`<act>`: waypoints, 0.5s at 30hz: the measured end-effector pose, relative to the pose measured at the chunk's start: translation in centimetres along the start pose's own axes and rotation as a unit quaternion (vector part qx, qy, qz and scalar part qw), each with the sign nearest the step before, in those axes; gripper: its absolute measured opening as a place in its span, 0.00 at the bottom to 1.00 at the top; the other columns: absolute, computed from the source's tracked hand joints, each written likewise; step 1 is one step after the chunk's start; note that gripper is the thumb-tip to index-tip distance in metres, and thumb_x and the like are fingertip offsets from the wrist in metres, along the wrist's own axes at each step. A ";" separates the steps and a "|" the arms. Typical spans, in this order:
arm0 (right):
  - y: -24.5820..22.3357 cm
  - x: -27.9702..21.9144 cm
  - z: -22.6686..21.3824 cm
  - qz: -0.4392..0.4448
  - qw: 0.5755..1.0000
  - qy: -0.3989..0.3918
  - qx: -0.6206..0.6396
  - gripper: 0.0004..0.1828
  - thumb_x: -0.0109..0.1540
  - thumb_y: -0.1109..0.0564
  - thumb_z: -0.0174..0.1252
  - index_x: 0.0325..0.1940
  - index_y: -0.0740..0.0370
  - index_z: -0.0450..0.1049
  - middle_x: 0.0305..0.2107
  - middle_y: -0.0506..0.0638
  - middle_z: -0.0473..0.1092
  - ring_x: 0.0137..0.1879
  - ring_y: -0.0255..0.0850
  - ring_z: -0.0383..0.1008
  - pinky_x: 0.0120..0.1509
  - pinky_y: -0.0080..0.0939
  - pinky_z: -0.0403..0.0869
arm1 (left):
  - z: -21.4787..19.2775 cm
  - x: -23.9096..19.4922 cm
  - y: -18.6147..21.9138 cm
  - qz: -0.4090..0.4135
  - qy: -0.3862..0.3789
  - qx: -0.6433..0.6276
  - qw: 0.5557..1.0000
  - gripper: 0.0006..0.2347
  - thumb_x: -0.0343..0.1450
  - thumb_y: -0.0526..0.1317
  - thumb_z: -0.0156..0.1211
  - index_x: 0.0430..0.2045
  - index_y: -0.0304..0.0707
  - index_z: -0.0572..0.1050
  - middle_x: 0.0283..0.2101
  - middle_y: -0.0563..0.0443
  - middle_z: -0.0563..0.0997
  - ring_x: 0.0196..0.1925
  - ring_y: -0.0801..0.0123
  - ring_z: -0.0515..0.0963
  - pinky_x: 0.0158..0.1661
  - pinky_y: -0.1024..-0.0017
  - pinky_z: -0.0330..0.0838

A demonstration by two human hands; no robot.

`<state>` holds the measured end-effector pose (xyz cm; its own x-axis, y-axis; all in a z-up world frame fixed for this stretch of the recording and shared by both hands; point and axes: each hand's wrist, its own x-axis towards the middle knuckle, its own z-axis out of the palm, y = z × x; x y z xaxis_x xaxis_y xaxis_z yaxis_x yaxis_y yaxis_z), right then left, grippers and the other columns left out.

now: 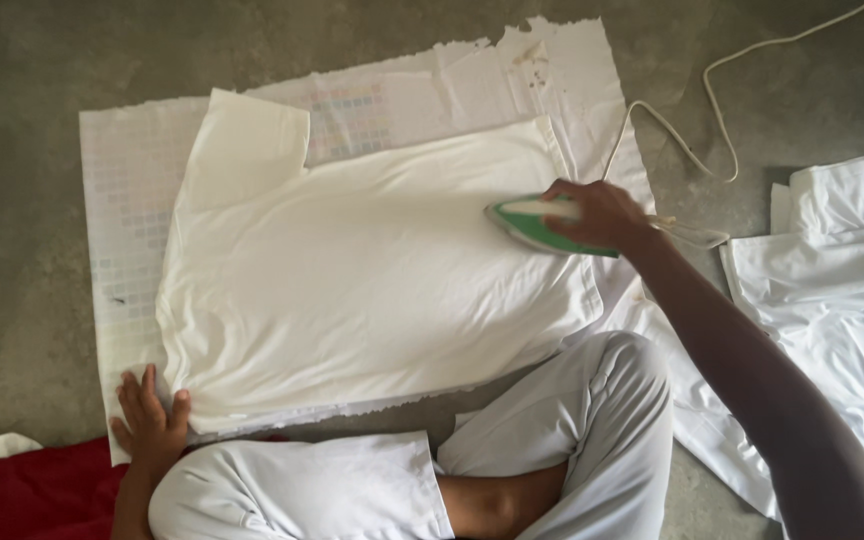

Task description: The person irons a white t-shirt laid out on a protective sheet on the floor. They use a green electric iron to smooth the fabric, frequently adjusting the shirt's position and flipping it over to iron different sections.

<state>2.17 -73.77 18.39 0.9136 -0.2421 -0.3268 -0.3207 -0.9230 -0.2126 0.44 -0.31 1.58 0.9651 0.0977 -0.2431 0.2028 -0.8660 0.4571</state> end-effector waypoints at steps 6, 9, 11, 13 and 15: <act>-5.9 -2.8 8.4 -0.137 0.973 -0.158 -0.101 0.32 0.57 0.25 0.57 0.57 0.40 0.71 0.44 0.53 0.78 0.50 0.55 0.78 0.51 0.57 0.73 | -1.5 -0.6 1.9 -0.037 -0.059 -0.020 0.997 0.35 0.73 0.63 0.34 0.78 0.59 0.43 0.83 0.49 0.31 0.84 0.58 0.27 0.73 0.40 0.20; -9.9 -5.7 10.6 -0.181 0.955 -0.201 -0.122 0.46 0.55 0.16 0.55 0.69 0.38 0.68 0.62 0.49 0.71 0.63 0.57 0.73 0.61 0.59 0.73 | -1.6 -0.8 2.5 -0.040 -0.057 -0.019 0.997 0.34 0.74 0.63 0.34 0.78 0.59 0.43 0.83 0.50 0.31 0.84 0.60 0.27 0.73 0.42 0.19; -13.3 -8.3 8.3 -0.193 0.933 -0.232 -0.196 0.41 0.66 0.18 0.36 0.57 0.53 0.71 0.36 0.53 0.78 0.44 0.55 0.81 0.43 0.60 0.79 | -2.1 -1.0 3.2 -0.060 -0.077 -0.016 0.995 0.35 0.73 0.64 0.33 0.78 0.61 0.41 0.83 0.55 0.28 0.84 0.64 0.25 0.74 0.46 0.16; -10.6 -6.8 8.9 -0.178 0.939 -0.213 -0.202 0.41 0.64 0.16 0.37 0.56 0.49 0.73 0.38 0.54 0.78 0.47 0.56 0.80 0.48 0.59 0.78 | -1.8 -0.9 2.5 -0.049 -0.069 -0.016 0.996 0.35 0.73 0.63 0.33 0.78 0.61 0.42 0.83 0.53 0.29 0.84 0.63 0.26 0.74 0.44 0.18; -8.0 -5.3 7.7 -0.163 0.944 -0.194 -0.210 0.42 0.62 0.14 0.39 0.54 0.46 0.75 0.40 0.55 0.78 0.50 0.57 0.80 0.53 0.59 0.77 | -1.6 -0.8 2.3 -0.039 -0.063 -0.017 0.997 0.34 0.73 0.63 0.34 0.78 0.61 0.43 0.84 0.52 0.30 0.84 0.61 0.27 0.74 0.42 0.19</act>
<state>-2.03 -62.78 14.69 0.7606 0.1283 -0.6364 0.1638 -0.9865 -0.0031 0.39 -1.59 4.23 0.9183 0.0991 -0.3833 0.2832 -0.8411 0.4609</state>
